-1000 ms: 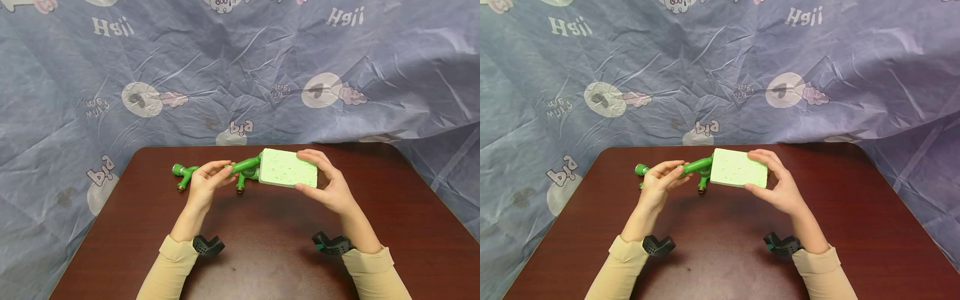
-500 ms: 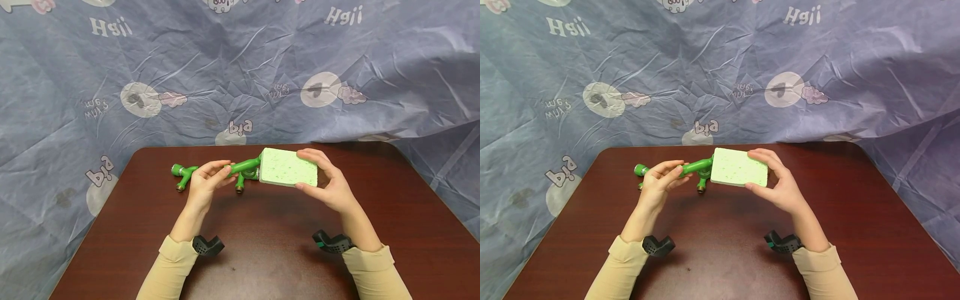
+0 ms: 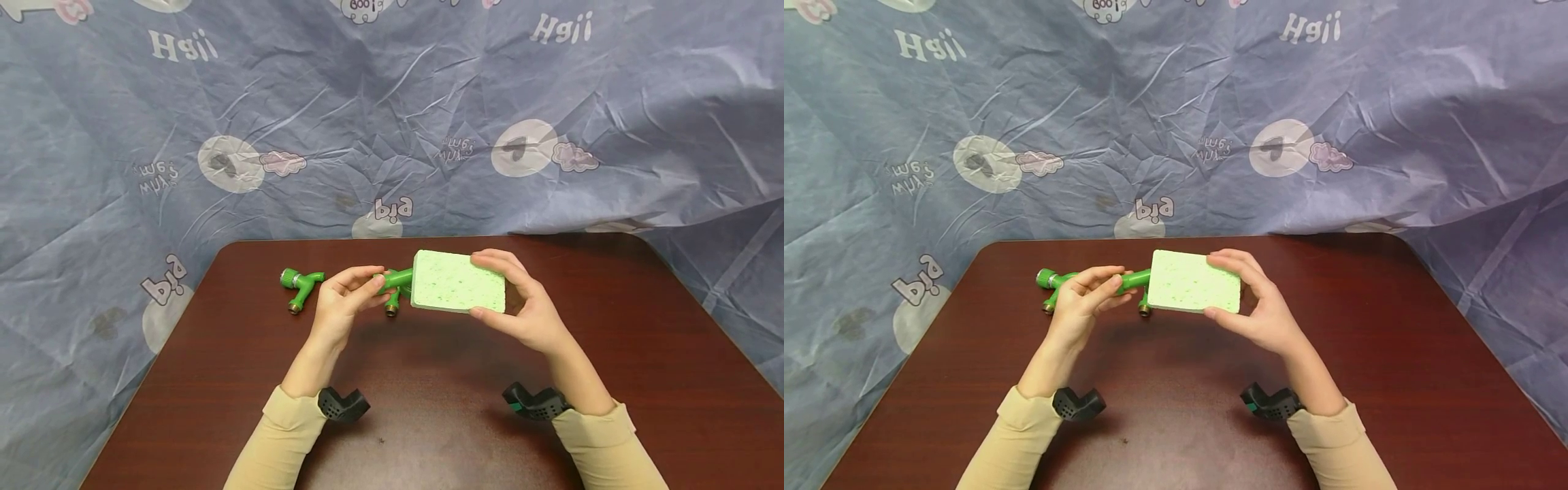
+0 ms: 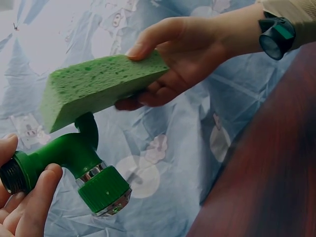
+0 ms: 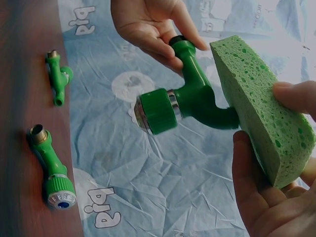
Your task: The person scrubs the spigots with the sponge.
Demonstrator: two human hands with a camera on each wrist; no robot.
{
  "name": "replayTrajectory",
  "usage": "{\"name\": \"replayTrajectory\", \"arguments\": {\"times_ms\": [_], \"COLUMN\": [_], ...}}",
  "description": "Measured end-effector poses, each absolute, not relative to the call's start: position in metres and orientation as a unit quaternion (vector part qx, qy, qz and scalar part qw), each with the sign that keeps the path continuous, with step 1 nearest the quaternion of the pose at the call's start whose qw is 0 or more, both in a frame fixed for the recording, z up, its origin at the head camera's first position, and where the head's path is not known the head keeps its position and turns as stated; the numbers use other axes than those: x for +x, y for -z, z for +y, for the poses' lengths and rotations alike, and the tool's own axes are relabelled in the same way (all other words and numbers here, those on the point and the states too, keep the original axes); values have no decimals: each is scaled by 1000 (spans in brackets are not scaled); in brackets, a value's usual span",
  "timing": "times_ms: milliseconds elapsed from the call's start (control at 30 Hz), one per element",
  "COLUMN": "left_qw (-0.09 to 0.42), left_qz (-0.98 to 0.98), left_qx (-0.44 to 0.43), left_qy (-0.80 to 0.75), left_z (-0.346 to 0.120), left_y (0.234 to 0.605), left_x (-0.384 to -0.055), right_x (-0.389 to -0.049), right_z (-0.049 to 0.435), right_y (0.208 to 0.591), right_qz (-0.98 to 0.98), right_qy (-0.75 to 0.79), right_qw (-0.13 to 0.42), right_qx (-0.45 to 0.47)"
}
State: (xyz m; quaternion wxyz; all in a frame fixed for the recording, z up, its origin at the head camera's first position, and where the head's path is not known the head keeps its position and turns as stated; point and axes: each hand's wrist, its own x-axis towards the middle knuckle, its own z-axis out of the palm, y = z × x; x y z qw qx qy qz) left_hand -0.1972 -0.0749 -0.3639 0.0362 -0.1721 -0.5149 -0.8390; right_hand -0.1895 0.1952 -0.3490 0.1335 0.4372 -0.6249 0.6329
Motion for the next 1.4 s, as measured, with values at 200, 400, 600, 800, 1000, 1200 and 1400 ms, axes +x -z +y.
{"name": "replayTrajectory", "arguments": {"times_ms": [200,400,600,800,1000,1200,1400], "left_qw": [21,26,20,5,-37,-56,-35], "left_qz": [-536,-532,-530,-521,-505,-522,-565], "left_qx": [-175,-199,-215,-210,-212,-235,-249], "left_qy": [826,823,820,828,836,818,786], "left_z": [-70,-69,-69,-69,-72,-74,-74], "left_y": [366,369,370,370,368,368,369], "left_x": [-196,-196,-197,-197,-196,-197,-197], "right_x": [-187,-188,-188,-188,-188,-187,-188], "right_z": [190,188,188,186,186,188,189], "right_y": [351,352,352,353,352,352,352], "right_qz": [-626,-618,-619,-609,-608,-604,-602], "right_qy": [-633,-635,-631,-634,-638,-650,-655], "right_qw": [123,129,128,128,132,128,123], "right_qx": [439,445,451,460,453,443,440]}}
